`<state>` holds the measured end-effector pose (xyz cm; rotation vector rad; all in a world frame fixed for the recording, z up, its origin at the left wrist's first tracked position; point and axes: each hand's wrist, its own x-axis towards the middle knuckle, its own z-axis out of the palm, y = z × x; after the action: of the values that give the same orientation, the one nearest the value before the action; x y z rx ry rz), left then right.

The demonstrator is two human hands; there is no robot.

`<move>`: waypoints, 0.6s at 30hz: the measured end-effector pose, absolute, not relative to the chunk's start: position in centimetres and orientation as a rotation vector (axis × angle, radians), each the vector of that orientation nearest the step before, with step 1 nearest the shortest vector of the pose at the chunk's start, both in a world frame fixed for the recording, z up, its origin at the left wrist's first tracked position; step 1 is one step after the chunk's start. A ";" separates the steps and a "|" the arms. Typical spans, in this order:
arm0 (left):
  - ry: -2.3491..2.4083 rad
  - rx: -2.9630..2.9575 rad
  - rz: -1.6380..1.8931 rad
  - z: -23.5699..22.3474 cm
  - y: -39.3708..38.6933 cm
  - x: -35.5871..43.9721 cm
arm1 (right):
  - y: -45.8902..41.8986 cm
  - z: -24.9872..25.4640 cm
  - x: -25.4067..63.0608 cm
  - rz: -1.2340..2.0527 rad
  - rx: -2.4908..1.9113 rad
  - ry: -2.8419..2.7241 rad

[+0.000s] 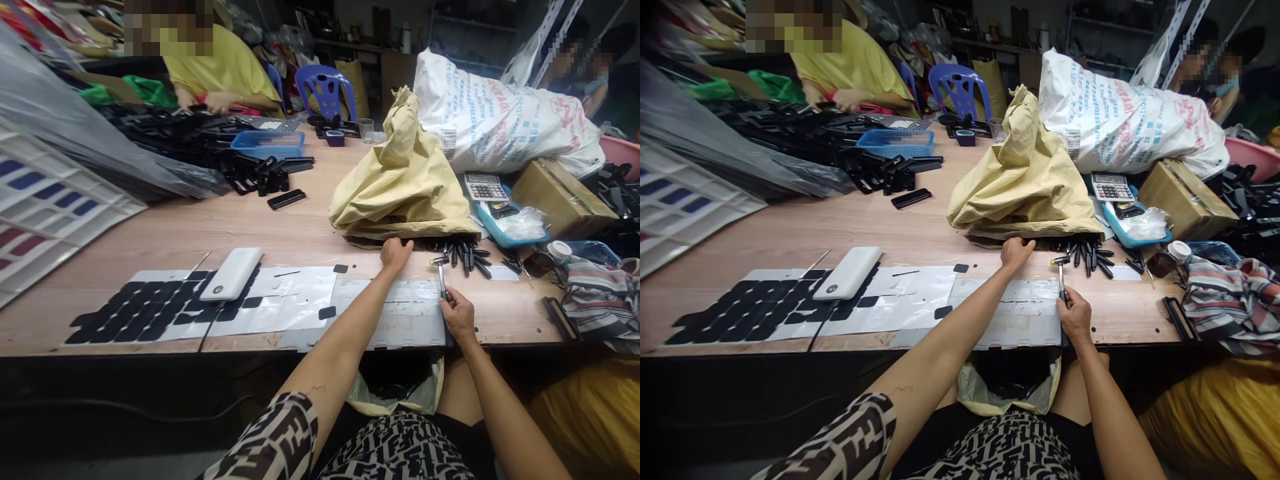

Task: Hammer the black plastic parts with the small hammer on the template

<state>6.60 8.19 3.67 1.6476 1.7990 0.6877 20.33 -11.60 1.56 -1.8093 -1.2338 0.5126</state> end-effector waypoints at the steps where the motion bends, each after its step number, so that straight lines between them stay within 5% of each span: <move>1: 1.857 1.613 0.638 3.7 8.9 7.2 | -11.6 1.5 20.3 0.515 -1.804 -1.236; 18: 1.181 2.180 0.755 0.3 -3.1 0.2 | -11.6 1.8 20.3 0.504 -1.805 -1.244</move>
<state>0.25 -3.05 0.30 2.1801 1.1808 0.7546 20.35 -11.64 1.77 -1.8050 -1.2441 0.5044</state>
